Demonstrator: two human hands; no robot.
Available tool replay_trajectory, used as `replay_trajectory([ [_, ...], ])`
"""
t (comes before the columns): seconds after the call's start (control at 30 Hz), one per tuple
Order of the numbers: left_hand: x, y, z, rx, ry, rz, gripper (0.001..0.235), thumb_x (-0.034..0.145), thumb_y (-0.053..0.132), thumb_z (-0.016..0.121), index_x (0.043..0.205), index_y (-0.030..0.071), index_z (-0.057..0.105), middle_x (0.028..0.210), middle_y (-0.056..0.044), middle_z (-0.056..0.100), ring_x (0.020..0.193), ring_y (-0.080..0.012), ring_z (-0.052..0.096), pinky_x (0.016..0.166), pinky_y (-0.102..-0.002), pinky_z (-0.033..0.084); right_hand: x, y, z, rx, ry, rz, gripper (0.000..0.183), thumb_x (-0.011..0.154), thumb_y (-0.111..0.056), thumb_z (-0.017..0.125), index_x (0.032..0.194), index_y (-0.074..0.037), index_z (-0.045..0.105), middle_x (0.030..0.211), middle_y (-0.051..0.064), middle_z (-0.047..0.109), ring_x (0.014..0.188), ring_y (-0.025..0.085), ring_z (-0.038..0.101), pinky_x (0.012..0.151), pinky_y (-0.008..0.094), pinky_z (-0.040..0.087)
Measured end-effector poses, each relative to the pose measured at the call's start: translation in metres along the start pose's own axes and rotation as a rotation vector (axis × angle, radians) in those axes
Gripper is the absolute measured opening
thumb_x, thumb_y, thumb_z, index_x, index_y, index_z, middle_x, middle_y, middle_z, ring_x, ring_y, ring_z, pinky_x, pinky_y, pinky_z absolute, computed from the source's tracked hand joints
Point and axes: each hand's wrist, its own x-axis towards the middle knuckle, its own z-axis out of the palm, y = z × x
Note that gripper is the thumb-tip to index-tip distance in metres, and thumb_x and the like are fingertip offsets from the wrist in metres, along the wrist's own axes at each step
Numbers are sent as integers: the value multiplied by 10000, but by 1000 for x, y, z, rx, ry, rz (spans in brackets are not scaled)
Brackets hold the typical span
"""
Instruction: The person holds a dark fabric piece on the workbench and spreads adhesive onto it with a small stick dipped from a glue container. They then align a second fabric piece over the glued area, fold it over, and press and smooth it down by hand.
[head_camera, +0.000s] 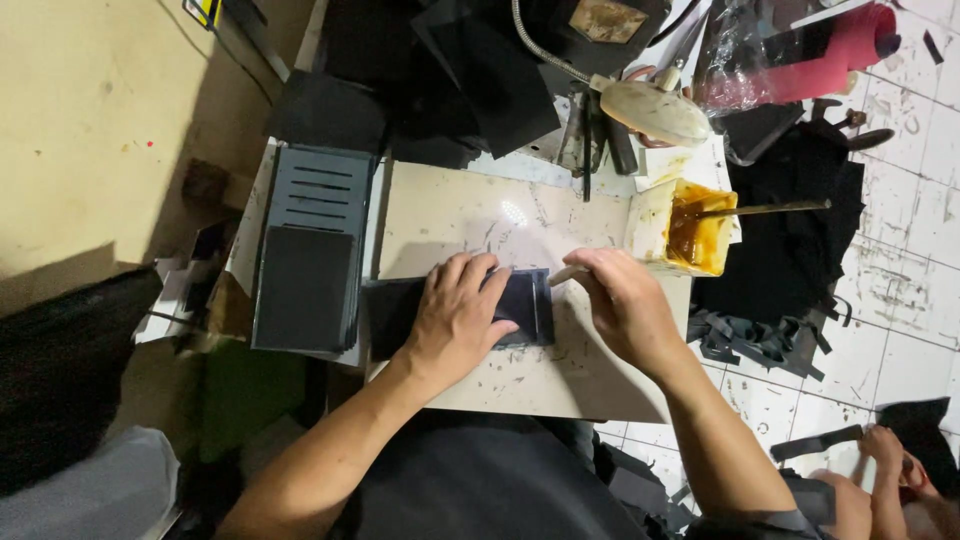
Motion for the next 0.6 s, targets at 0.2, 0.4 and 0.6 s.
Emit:
replay_trajectory([
  [0.2, 0, 2, -5, -12, -12, -5, 699, 742, 382, 867, 1315, 79, 605, 1266, -121, 543, 1260, -342, 473, 1003, -507, 422, -8, 22, 27, -78, -105, 50, 300, 1024, -137, 568, 1320, -129, 619, 1179, 53, 693, 1117, 255, 650, 982, 374, 519],
  [0.4, 1, -1, -2, -5, -26, -4, 695, 745, 385, 863, 1311, 78, 602, 1261, -121, 540, 1255, -341, 473, 1005, -499, 420, -14, 3, 18, -65, -169, 8, 357, 961, -26, 537, 1302, -105, 609, 1117, 105, 677, 1043, 320, 651, 911, 427, 541],
  [0.6, 2, 2, -7, 14, -7, 8, 700, 728, 375, 879, 1293, 70, 601, 1256, -126, 535, 1241, -346, 476, 997, -506, 427, -25, -13, 15, -127, -161, -26, 295, 994, -46, 539, 1273, -96, 620, 1043, 100, 666, 976, 314, 657, 851, 400, 551],
])
